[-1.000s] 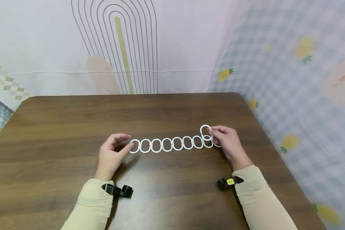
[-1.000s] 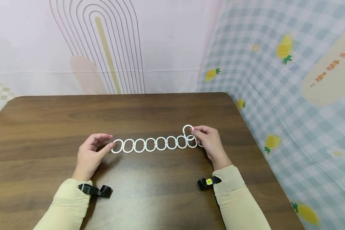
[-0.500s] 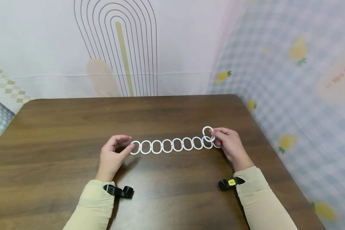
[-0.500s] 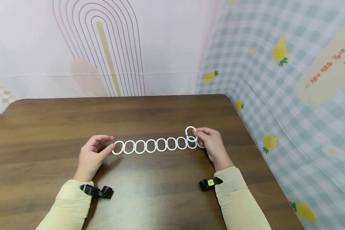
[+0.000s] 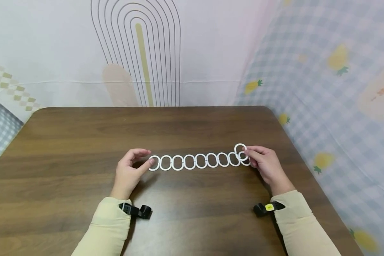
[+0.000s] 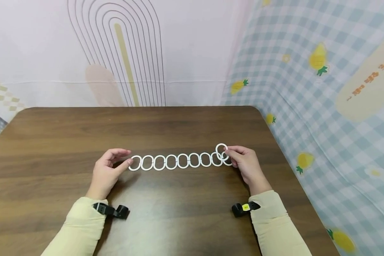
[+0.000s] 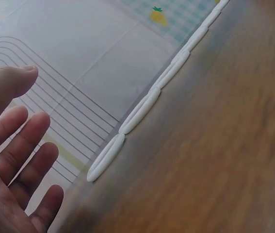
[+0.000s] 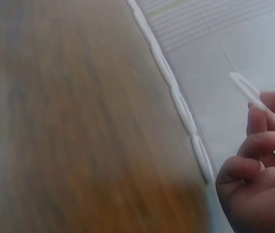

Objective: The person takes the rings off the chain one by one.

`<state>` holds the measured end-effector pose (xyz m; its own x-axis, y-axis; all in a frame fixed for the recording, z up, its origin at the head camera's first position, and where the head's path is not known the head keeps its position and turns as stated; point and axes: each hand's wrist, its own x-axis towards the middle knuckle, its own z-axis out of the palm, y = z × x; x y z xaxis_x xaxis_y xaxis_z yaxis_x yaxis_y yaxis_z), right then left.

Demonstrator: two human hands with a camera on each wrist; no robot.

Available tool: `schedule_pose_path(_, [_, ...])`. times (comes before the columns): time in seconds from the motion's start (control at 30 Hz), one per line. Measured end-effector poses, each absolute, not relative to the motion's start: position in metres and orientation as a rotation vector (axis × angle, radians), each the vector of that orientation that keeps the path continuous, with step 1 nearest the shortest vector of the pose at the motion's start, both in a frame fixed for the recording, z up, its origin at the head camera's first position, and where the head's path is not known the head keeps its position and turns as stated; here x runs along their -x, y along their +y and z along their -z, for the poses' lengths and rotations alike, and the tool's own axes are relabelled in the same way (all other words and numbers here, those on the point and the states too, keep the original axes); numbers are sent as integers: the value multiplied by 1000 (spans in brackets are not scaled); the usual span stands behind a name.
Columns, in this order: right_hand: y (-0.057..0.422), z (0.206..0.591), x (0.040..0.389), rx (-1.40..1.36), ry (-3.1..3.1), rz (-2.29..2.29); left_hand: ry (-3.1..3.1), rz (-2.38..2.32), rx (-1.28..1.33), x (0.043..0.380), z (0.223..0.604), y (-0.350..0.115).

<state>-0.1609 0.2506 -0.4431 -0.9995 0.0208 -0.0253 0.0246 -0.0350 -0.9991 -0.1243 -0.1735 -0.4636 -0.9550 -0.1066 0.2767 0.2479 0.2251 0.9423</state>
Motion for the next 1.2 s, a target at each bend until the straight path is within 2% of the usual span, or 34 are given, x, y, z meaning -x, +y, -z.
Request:
schedule_pose_path(0.3, [267, 446, 155, -7, 2147, 2298, -2241, 1788, 168, 124, 463, -171])
schedule_pose_path(1.2, [272, 451, 149, -42, 2062, 2351, -2256, 1804, 184, 124, 463, -170])
